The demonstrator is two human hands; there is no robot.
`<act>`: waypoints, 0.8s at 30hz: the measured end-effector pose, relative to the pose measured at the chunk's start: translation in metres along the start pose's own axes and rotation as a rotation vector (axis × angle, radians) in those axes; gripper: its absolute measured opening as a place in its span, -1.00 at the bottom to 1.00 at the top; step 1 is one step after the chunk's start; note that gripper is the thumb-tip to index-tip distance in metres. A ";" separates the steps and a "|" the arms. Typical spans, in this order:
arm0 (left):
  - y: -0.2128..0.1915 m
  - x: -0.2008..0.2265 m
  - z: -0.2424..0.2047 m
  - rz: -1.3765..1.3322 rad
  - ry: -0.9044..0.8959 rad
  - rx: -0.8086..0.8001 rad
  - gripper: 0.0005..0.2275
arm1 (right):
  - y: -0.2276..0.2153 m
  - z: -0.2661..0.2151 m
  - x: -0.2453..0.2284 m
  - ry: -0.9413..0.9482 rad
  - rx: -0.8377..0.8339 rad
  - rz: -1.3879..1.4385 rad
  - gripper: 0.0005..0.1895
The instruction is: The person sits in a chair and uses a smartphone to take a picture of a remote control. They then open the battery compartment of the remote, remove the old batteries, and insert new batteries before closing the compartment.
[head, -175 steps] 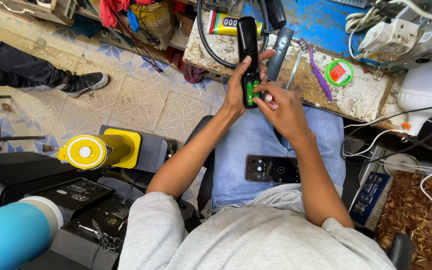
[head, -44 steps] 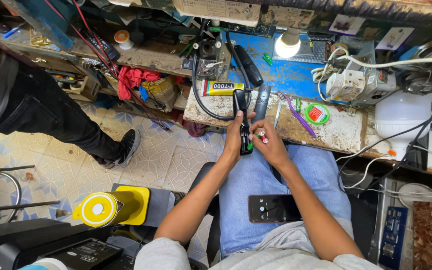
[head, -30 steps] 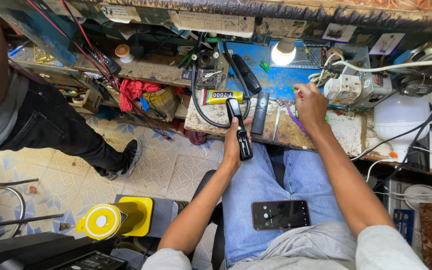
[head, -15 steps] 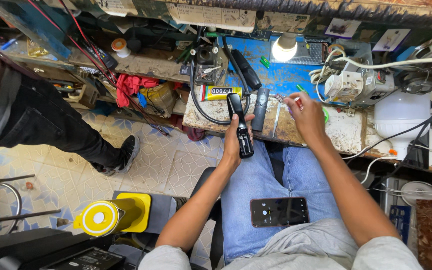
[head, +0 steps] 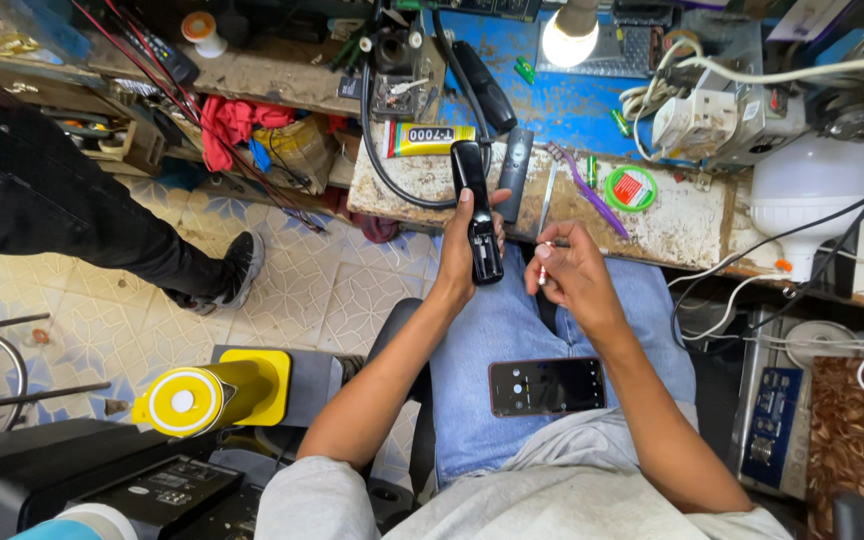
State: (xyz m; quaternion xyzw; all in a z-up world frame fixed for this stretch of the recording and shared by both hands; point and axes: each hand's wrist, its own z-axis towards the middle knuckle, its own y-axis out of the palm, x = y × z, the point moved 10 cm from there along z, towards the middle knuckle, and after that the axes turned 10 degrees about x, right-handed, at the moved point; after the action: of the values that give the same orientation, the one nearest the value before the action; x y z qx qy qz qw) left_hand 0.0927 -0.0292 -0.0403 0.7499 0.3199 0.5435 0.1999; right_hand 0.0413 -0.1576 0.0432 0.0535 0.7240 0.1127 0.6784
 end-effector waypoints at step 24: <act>0.027 0.005 -0.012 -0.037 0.068 -0.251 -0.28 | 0.030 -0.011 -0.052 -0.475 0.031 -0.549 -0.83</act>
State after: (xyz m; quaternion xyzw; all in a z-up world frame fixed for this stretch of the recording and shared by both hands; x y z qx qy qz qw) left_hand 0.0896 -0.0461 -0.0156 0.6942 0.2696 0.6006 0.2910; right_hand 0.0320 -0.1419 0.1014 -0.1077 0.5353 -0.1003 0.8317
